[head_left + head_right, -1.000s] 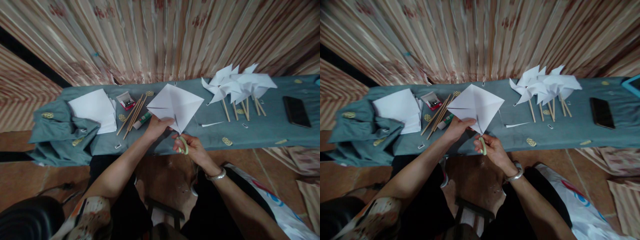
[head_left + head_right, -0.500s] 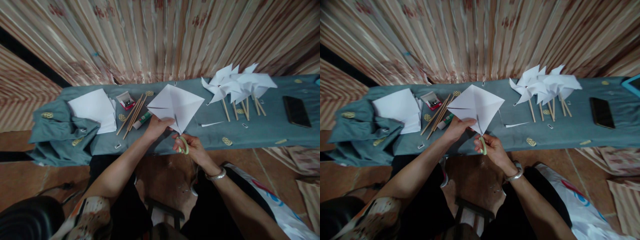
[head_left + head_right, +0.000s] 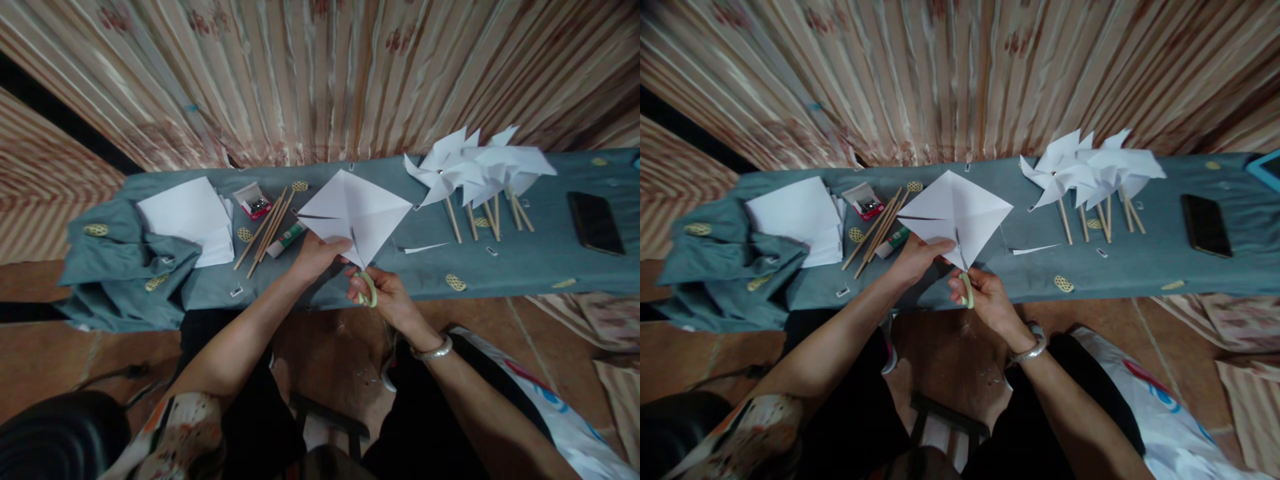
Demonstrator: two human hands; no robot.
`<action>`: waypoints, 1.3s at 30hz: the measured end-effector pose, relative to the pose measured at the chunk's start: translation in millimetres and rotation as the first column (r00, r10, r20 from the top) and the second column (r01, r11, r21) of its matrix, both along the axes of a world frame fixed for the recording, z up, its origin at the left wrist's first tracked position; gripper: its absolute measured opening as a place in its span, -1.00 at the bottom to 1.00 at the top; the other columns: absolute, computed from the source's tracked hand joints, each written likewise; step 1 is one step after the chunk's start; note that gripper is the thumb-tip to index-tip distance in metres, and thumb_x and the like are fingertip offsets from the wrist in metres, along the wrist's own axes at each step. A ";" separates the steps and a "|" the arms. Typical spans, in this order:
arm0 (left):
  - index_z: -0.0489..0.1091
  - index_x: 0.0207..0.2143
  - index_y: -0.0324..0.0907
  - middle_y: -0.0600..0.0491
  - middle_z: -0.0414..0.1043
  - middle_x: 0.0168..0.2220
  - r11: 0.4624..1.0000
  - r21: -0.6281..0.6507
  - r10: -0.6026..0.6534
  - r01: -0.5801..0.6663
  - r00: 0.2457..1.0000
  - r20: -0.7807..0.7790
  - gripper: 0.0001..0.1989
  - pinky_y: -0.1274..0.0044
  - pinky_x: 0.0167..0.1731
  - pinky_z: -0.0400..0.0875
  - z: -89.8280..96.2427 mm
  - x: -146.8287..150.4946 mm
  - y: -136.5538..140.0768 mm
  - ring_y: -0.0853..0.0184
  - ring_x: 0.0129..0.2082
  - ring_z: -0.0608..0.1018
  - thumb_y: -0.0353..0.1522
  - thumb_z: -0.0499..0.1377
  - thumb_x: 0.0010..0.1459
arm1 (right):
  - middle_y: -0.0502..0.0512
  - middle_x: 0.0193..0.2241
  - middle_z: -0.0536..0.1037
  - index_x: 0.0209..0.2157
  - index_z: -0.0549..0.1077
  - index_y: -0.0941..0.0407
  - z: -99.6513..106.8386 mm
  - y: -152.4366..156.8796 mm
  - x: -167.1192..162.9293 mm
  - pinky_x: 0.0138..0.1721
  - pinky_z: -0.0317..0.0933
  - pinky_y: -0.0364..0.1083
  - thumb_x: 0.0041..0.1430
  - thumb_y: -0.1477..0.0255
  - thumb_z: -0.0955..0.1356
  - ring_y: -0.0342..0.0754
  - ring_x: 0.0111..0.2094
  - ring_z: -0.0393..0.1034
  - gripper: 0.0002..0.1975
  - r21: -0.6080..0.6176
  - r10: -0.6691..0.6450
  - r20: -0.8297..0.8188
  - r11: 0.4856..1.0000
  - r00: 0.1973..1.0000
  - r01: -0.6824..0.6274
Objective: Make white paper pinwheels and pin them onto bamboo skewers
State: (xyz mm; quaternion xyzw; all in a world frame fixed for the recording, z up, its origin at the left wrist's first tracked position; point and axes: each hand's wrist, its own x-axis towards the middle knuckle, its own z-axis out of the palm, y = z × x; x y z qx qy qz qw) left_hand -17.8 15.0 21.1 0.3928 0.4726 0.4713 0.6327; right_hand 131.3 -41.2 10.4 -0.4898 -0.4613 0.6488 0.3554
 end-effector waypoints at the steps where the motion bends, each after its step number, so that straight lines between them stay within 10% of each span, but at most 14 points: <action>1: 0.39 -0.51 -0.17 0.14 0.41 -0.58 1.000 0.003 -0.002 0.002 1.000 0.002 -0.91 0.58 -0.58 0.33 0.2 -0.1 -0.1 0.41 -0.58 0.43 -0.42 0.27 -0.15 | -0.10 -0.66 0.42 -0.44 0.48 0.11 0.2 0.0 0.0 -0.52 0.29 -0.18 -0.18 0.04 0.52 -0.21 -0.62 0.31 -0.56 0.002 -0.003 0.002 1.000 1.000 0.003; 39: 0.34 -0.57 -0.18 0.15 0.33 -0.64 0.998 0.044 -0.033 0.033 0.999 -0.007 -0.87 0.58 -0.61 0.29 -7.2 1.1 0.1 0.45 -0.65 0.34 -0.37 0.27 -0.16 | -0.05 -0.65 0.45 -0.41 0.51 0.11 -2.7 -0.1 0.5 -0.52 0.27 -0.15 -0.14 -0.03 0.48 -0.16 -0.61 0.33 -0.53 0.032 -0.003 0.038 0.999 0.999 0.002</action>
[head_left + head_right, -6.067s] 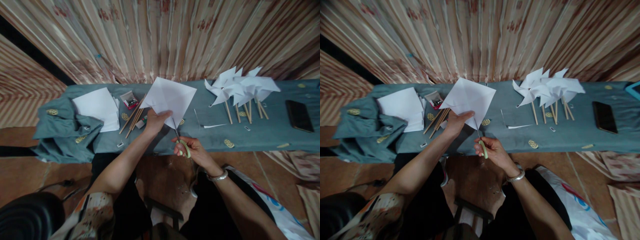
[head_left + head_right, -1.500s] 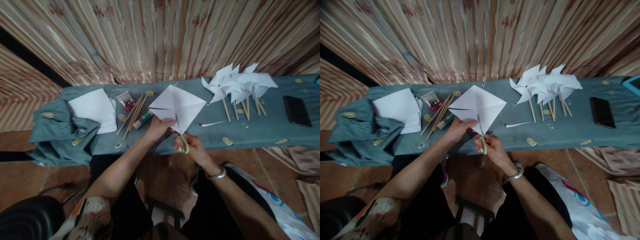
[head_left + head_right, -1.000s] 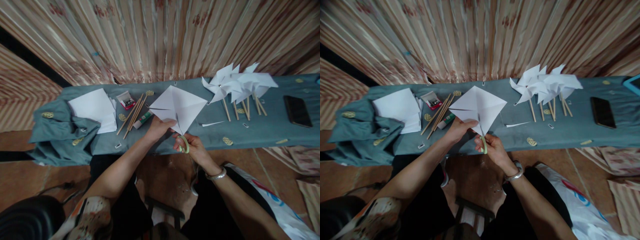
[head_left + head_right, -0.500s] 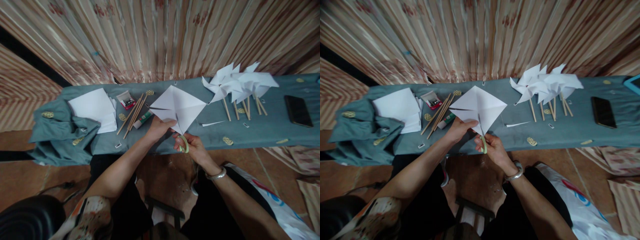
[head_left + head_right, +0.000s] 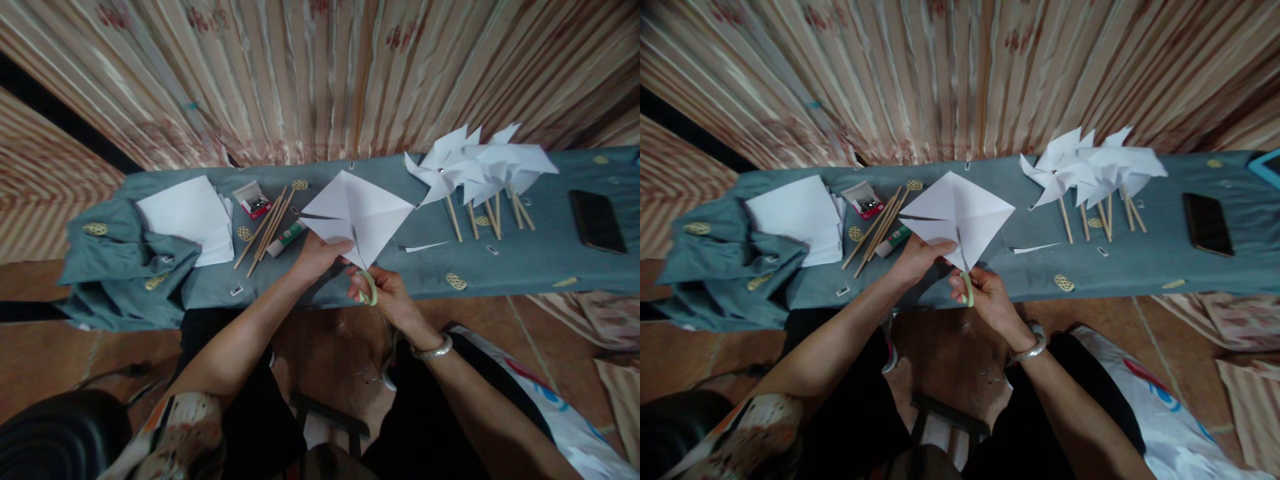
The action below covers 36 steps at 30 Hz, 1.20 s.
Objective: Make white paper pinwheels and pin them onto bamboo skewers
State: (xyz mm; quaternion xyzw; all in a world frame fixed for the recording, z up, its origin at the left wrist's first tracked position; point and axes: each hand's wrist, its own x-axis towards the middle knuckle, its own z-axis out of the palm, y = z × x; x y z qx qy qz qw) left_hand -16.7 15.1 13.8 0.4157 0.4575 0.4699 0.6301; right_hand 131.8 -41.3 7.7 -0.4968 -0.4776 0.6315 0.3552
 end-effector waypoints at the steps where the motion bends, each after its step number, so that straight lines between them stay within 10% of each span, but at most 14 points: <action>1: 0.33 -0.59 -0.18 0.15 0.32 -0.65 1.000 0.004 -0.006 0.006 1.000 -0.006 -0.86 0.58 -0.61 0.28 0.0 -0.2 -0.2 0.45 -0.65 0.34 -0.36 0.27 -0.16 | -0.05 -0.65 0.45 -0.42 0.51 0.11 -0.1 0.0 -0.3 -0.52 0.27 -0.15 -0.15 -0.03 0.48 -0.16 -0.60 0.33 -0.52 -0.005 -0.004 -0.006 1.000 1.000 0.004; 36: 0.41 -0.54 -0.20 0.11 0.43 -0.59 0.998 -0.015 0.055 -0.054 0.996 0.076 -0.89 0.56 -0.56 0.36 6.2 -4.6 -7.3 0.39 -0.61 0.44 -0.41 0.30 -0.18 | -0.04 -0.62 0.50 -0.38 0.52 0.13 4.6 -3.0 -3.2 -0.53 0.22 -0.17 -0.10 -0.01 0.47 -0.18 -0.60 0.32 -0.53 0.013 0.060 -0.015 0.998 0.998 -0.060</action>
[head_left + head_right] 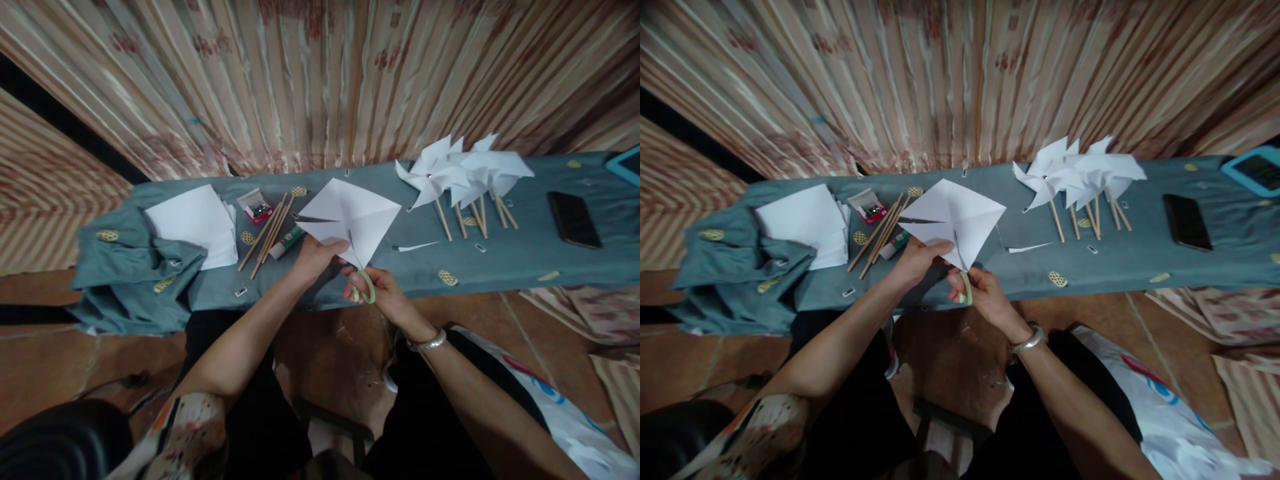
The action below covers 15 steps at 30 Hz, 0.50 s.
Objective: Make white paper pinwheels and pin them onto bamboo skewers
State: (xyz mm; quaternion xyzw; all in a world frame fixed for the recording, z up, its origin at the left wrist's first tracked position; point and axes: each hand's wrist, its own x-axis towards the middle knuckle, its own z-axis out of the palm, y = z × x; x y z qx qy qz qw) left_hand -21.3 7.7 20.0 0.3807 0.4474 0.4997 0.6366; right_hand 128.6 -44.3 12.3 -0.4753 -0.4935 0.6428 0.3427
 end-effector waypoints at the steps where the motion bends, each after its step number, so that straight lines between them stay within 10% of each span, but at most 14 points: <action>1: 0.42 -0.52 -0.21 0.11 0.44 -0.58 1.000 -0.003 0.014 -0.014 1.000 0.004 -0.87 0.57 -0.57 0.36 -0.3 -0.8 1.3 0.39 -0.60 0.44 -0.40 0.31 -0.20 | -0.03 -0.60 0.51 -0.37 0.53 0.13 1.1 -0.8 1.0 -0.52 0.22 -0.17 -0.07 -0.01 0.46 -0.18 -0.58 0.33 -0.53 0.013 0.027 0.010 1.000 1.000 -0.027; 11: 0.45 -0.43 -0.21 0.07 0.52 -0.46 0.979 -0.025 0.202 -0.201 0.979 0.038 -0.69 0.49 -0.46 0.43 -3.4 -20.1 14.2 0.29 -0.47 0.51 -0.39 0.35 -0.36 | 0.00 -0.52 0.55 -0.36 0.52 0.15 19.4 1.3 44.6 -0.47 0.20 -0.20 -0.13 0.04 0.51 -0.20 -0.50 0.38 -0.53 -0.206 0.356 0.091 0.920 0.930 -0.332; 15: 0.48 -0.39 -0.18 0.03 0.57 -0.36 0.973 0.043 0.230 -0.228 0.972 -0.043 -0.68 0.44 -0.25 0.45 -9.0 -27.8 7.5 0.22 -0.32 0.57 -0.42 0.34 -0.35 | 0.00 -0.54 0.55 -0.43 0.50 0.16 28.7 14.1 71.6 -0.45 0.24 -0.18 -0.22 0.07 0.55 -0.19 -0.52 0.40 -0.53 -0.191 0.219 0.170 0.964 0.961 -0.186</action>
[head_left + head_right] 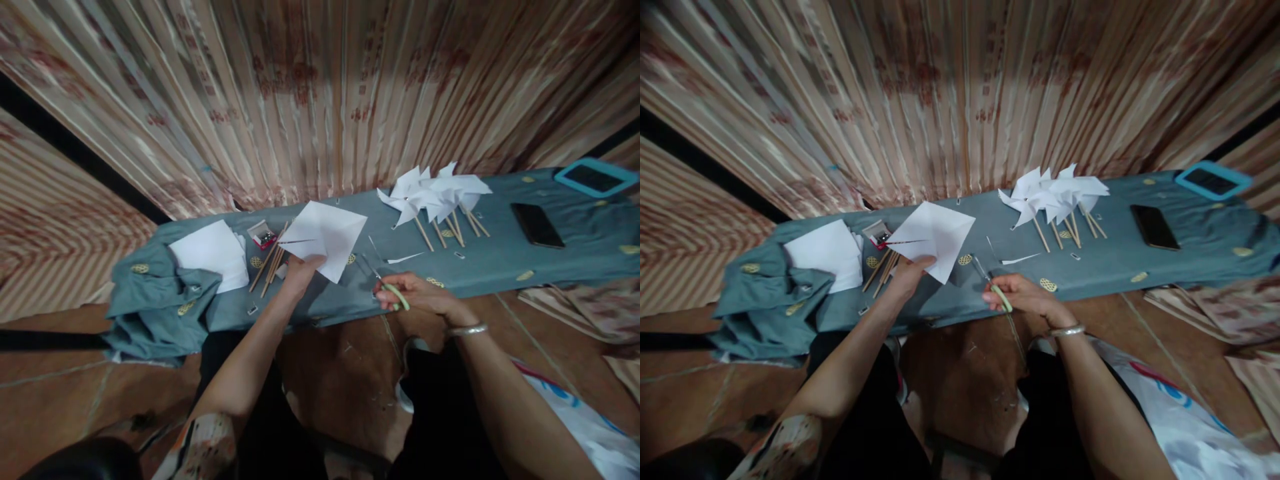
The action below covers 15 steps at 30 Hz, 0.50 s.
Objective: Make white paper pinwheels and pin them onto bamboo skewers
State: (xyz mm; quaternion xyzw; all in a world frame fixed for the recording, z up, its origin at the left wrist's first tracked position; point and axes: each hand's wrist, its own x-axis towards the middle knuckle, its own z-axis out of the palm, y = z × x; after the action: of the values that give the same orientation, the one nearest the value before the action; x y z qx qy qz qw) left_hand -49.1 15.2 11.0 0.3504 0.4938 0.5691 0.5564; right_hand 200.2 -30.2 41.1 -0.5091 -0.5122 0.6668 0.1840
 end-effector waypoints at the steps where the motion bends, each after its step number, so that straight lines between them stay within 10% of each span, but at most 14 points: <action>1: 0.49 -0.38 -0.16 0.02 0.58 -0.33 1.000 0.010 -0.011 0.011 0.999 -0.037 -0.68 0.43 -0.20 0.44 -1.8 -0.9 -3.0 0.21 -0.29 0.58 -0.43 0.34 -0.34 | 0.01 -0.55 0.55 -0.41 0.51 0.16 2.2 4.3 4.3 -0.44 0.25 -0.18 -0.27 0.06 0.56 -0.18 -0.52 0.40 -0.50 0.028 -0.069 0.016 0.997 0.997 0.068; 7: 0.48 -0.45 -0.10 0.08 0.56 -0.39 0.968 -0.026 -0.250 0.250 0.946 -0.205 -0.79 0.44 -0.25 0.42 -9.4 -1.4 -24.4 0.22 -0.35 0.56 -0.39 0.31 -0.27 | 0.02 -0.51 0.56 -0.41 0.51 0.11 8.4 24.5 3.8 -0.44 0.23 -0.17 -0.27 -0.06 0.52 -0.16 -0.50 0.38 -0.46 0.301 -0.455 -0.162 0.823 0.876 0.483; 15: 0.47 -0.61 -0.18 0.14 0.45 -0.60 0.925 -0.095 -0.381 0.368 0.891 -0.247 -0.91 0.56 -0.51 0.29 1.0 -13.0 -39.3 0.36 -0.58 0.43 -0.39 0.28 -0.31 | -0.18 -0.64 0.40 -0.50 0.48 0.13 5.6 29.5 -28.9 -0.51 0.06 -0.19 -0.49 0.21 0.61 -0.24 -0.59 0.19 -0.52 0.233 -0.403 -0.221 0.862 0.888 0.450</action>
State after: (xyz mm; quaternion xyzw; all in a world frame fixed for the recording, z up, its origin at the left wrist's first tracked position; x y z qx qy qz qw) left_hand -62.1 -24.0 11.9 0.4979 0.4988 0.3886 0.5936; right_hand 171.3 -0.8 46.6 -0.5222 -0.4578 0.5705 0.4384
